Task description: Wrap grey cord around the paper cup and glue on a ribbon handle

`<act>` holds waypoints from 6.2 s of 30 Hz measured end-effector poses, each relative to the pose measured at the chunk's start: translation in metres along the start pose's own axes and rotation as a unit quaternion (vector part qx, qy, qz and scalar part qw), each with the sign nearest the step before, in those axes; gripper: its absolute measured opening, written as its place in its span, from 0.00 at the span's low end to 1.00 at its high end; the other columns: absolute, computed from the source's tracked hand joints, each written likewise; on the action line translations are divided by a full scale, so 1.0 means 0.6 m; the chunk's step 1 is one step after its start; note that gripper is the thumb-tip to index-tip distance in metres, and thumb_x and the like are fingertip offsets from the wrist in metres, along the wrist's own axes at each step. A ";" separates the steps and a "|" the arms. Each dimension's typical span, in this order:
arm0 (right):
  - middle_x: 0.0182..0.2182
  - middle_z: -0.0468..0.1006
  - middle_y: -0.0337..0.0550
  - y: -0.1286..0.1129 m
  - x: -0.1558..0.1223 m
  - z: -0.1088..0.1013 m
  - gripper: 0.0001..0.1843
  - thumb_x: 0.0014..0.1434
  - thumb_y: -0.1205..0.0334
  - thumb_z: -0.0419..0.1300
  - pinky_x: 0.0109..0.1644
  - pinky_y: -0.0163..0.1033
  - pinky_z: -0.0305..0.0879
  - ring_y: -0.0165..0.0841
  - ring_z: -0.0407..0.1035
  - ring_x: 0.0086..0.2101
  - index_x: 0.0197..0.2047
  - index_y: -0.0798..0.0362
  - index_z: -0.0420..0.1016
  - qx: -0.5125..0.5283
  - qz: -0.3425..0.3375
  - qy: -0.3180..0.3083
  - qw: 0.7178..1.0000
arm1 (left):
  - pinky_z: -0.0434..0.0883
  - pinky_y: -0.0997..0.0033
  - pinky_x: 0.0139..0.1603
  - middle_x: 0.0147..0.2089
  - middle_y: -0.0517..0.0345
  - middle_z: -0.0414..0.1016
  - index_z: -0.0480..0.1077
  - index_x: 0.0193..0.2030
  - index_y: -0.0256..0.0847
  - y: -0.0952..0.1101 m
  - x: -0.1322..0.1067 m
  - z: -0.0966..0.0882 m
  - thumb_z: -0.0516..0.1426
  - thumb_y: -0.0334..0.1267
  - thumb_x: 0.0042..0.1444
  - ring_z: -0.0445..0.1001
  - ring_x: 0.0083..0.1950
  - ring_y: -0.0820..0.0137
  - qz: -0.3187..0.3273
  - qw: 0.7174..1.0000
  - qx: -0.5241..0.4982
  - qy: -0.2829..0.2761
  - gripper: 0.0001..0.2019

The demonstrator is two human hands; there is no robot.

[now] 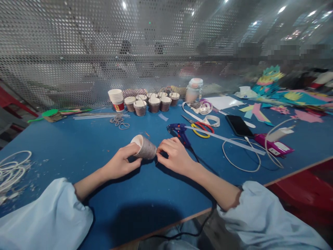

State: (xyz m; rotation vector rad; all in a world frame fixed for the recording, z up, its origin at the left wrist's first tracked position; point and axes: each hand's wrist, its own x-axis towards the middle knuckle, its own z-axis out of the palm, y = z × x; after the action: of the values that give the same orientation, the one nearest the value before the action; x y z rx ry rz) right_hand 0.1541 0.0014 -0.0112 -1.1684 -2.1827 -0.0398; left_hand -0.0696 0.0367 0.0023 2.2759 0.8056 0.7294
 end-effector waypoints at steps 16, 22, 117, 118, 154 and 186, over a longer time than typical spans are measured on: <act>0.30 0.76 0.40 -0.007 0.003 -0.026 0.06 0.60 0.67 0.54 0.41 0.41 0.59 0.31 0.68 0.30 0.31 0.52 0.69 0.058 0.023 0.115 0.991 | 0.67 0.68 0.48 0.40 0.54 0.78 0.74 0.40 0.37 -0.014 0.003 0.017 0.57 0.35 0.49 0.73 0.42 0.64 -0.078 0.993 -0.055 0.075 0.11; 0.33 0.74 0.43 -0.001 0.002 -0.046 0.04 0.62 0.66 0.54 0.40 0.43 0.63 0.33 0.68 0.31 0.35 0.51 0.69 0.085 0.027 0.193 0.977 | 0.68 0.68 0.50 0.41 0.54 0.78 0.74 0.42 0.37 -0.023 0.002 0.020 0.56 0.35 0.51 0.74 0.44 0.63 -0.076 0.991 -0.076 0.078 0.11; 0.21 0.65 0.35 0.049 -0.028 -0.051 0.15 0.56 0.50 0.57 0.27 0.33 0.59 0.28 0.58 0.23 0.27 0.52 0.66 0.193 0.223 -0.119 0.948 | 0.67 0.70 0.37 0.30 0.60 0.71 0.68 0.32 0.39 -0.027 0.006 0.025 0.56 0.44 0.51 0.69 0.34 0.69 -0.135 0.969 -0.010 0.206 0.09; 0.20 0.65 0.35 0.046 -0.028 -0.054 0.15 0.56 0.50 0.57 0.27 0.33 0.59 0.28 0.58 0.22 0.26 0.52 0.66 0.193 0.221 -0.122 0.948 | 0.67 0.70 0.36 0.30 0.61 0.70 0.68 0.32 0.39 -0.027 0.006 0.025 0.56 0.44 0.50 0.68 0.34 0.69 -0.135 0.969 -0.013 0.208 0.09; 0.18 0.60 0.33 0.024 -0.031 -0.076 0.16 0.54 0.50 0.58 0.23 0.32 0.55 0.26 0.53 0.21 0.23 0.52 0.63 0.190 0.233 -0.149 0.942 | 0.66 0.70 0.39 0.33 0.59 0.66 0.68 0.34 0.38 -0.025 0.000 0.022 0.54 0.36 0.50 0.67 0.35 0.70 -0.045 0.985 0.024 0.165 0.06; 0.19 0.61 0.34 0.032 -0.021 -0.086 0.16 0.53 0.49 0.58 0.25 0.33 0.54 0.26 0.53 0.21 0.24 0.52 0.64 0.220 0.254 -0.144 0.931 | 0.66 0.74 0.40 0.34 0.61 0.67 0.69 0.35 0.37 -0.027 -0.005 0.021 0.54 0.30 0.50 0.67 0.36 0.73 0.010 0.989 0.021 0.145 0.06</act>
State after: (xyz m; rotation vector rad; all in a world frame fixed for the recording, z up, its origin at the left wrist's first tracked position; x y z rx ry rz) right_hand 0.2007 -0.0128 0.0171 -1.4892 -1.9044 0.8450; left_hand -0.0691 0.0406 -0.0180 2.2481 0.9386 1.0788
